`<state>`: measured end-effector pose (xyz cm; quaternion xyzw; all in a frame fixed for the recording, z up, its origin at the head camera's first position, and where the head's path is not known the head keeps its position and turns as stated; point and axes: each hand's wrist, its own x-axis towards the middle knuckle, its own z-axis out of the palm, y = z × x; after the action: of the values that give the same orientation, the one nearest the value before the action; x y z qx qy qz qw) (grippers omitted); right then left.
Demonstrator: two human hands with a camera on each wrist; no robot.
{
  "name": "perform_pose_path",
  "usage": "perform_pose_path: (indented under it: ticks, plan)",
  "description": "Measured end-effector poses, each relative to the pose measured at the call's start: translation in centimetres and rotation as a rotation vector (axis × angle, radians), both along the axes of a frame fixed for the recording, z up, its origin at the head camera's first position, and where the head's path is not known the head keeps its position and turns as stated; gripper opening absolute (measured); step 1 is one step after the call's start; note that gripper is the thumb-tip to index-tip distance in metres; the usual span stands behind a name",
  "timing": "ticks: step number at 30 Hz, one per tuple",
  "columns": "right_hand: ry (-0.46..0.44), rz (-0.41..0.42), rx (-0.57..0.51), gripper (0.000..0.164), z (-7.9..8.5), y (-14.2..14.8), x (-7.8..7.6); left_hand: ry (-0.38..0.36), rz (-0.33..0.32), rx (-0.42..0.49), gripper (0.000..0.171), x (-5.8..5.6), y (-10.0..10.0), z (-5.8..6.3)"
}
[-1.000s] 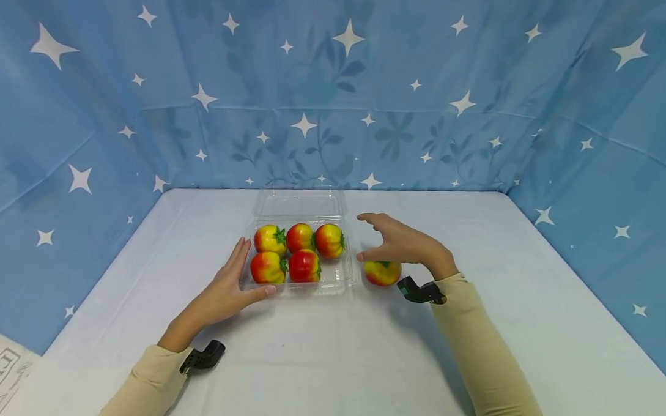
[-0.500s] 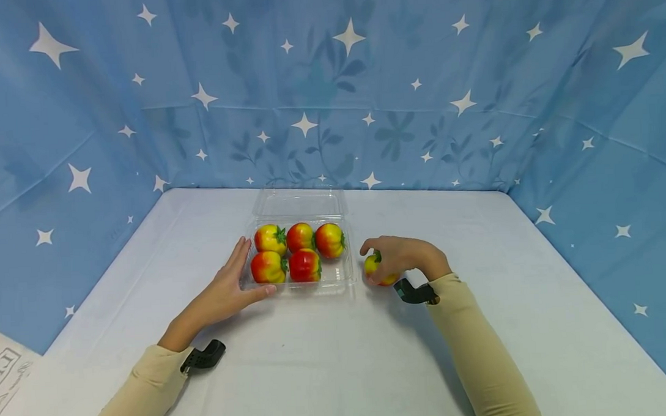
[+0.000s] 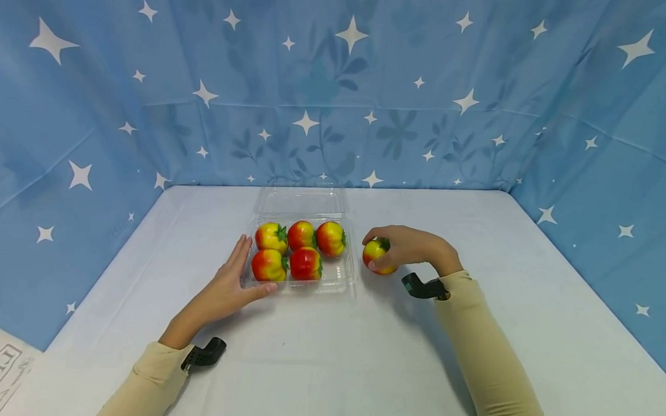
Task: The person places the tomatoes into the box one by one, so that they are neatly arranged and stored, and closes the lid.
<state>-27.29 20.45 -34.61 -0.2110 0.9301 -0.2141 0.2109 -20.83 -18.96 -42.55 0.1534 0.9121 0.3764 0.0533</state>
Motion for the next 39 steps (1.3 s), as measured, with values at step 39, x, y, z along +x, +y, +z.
perform_pose_path:
  ticks: [39]
  plan:
    - [0.087, 0.143, -0.615, 0.050, -0.8, -4.2, 0.5, 0.002, -0.007, 0.006, 0.123, -0.2, 0.0, -0.1]
